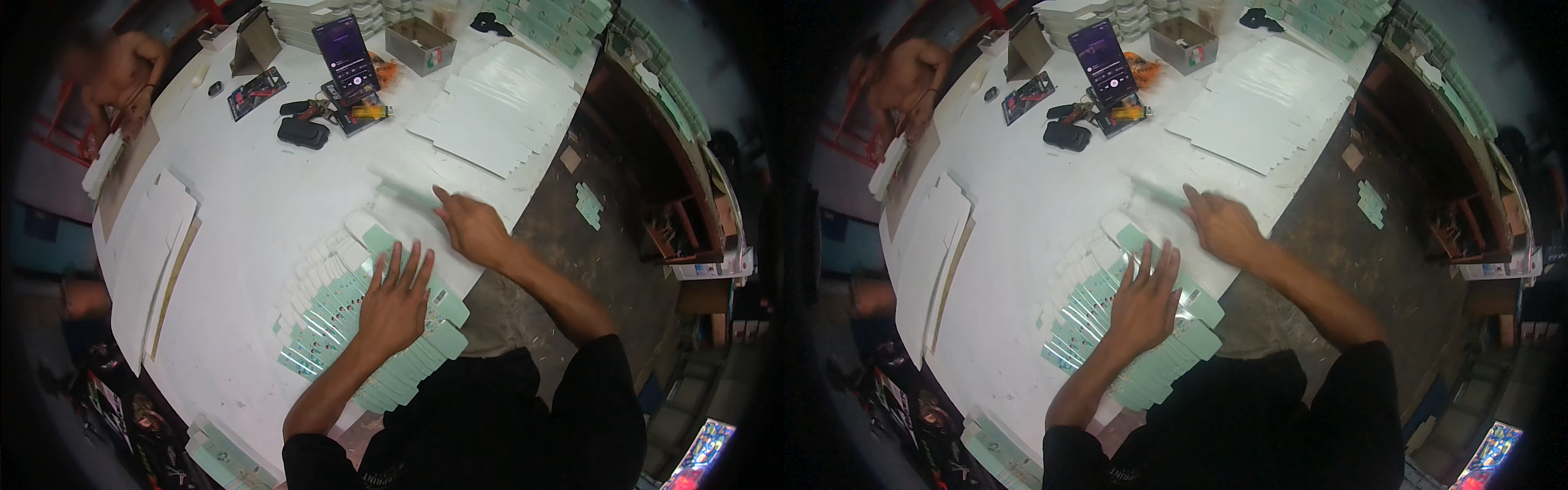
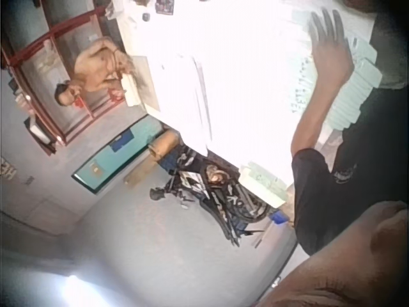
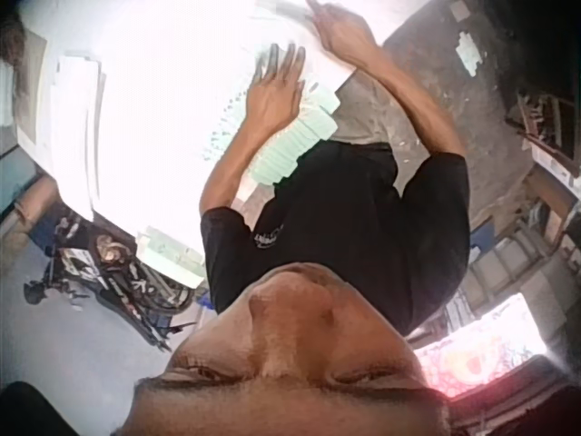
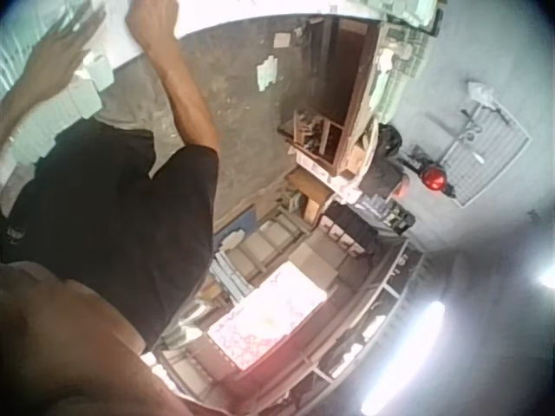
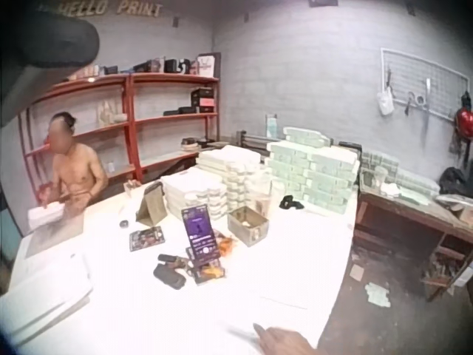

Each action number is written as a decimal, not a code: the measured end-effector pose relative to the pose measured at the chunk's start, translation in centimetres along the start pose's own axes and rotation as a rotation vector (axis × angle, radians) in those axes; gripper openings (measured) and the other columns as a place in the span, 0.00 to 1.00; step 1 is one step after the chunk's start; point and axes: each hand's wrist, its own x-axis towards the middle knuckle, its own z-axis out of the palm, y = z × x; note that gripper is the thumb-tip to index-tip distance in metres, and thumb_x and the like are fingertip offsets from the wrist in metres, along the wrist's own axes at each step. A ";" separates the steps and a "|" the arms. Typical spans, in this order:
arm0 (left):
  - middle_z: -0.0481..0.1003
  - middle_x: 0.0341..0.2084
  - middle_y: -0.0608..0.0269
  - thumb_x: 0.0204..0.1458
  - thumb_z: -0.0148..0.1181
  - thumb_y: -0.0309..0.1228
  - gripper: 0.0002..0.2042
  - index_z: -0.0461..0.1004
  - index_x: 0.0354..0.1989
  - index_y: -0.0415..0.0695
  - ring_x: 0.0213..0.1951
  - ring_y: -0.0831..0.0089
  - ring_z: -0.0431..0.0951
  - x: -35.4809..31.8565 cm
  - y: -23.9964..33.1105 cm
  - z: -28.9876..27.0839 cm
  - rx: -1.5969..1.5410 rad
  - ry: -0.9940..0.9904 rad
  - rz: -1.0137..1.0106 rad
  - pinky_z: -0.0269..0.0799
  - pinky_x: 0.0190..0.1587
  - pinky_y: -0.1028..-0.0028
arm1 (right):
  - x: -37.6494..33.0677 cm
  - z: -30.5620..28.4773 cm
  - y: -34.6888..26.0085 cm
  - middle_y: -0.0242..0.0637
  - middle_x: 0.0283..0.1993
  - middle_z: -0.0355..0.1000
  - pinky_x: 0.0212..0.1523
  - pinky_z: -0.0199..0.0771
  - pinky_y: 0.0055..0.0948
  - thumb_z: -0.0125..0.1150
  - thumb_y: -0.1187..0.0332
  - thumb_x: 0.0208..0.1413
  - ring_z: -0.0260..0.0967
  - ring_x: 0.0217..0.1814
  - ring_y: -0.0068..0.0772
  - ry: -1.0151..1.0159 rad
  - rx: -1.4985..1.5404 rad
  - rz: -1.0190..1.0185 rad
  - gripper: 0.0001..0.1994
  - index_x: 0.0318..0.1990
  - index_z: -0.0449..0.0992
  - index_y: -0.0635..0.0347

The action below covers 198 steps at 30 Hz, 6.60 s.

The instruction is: The person repeatedly picks up light green paper sheets from a table and stacks them into a neat pile. The person also briefly handles a plastic bag and a smartphone before resuming stacking.

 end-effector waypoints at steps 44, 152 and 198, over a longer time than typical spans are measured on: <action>0.54 0.77 0.43 0.53 0.64 0.33 0.36 0.64 0.74 0.50 0.77 0.41 0.54 0.5 0.5 0.6 0.125 0.077 0.019 0.42 0.74 0.29 | -2.7 0.1 -1.3 0.51 0.35 0.76 0.47 0.69 0.49 0.63 0.65 0.63 0.76 0.34 0.50 -0.052 0.724 0.183 0.15 0.51 0.76 0.68; 0.52 0.77 0.38 0.63 0.59 0.43 0.36 0.57 0.77 0.41 0.79 0.42 0.47 2.9 -0.3 0.1 0.039 0.014 0.079 0.39 0.75 0.32 | -1.7 -1.2 0.7 0.60 0.38 0.76 0.43 0.76 0.52 0.62 0.68 0.61 0.76 0.41 0.65 -0.030 0.334 0.155 0.18 0.55 0.74 0.68; 0.63 0.71 0.35 0.67 0.53 0.47 0.27 0.70 0.71 0.47 0.75 0.42 0.59 3.0 -0.8 0.3 -0.004 -0.040 0.106 0.45 0.77 0.42 | -2.0 -3.4 2.5 0.54 0.47 0.71 0.46 0.72 0.45 0.69 0.56 0.61 0.70 0.50 0.53 0.080 -0.271 0.035 0.25 0.55 0.80 0.71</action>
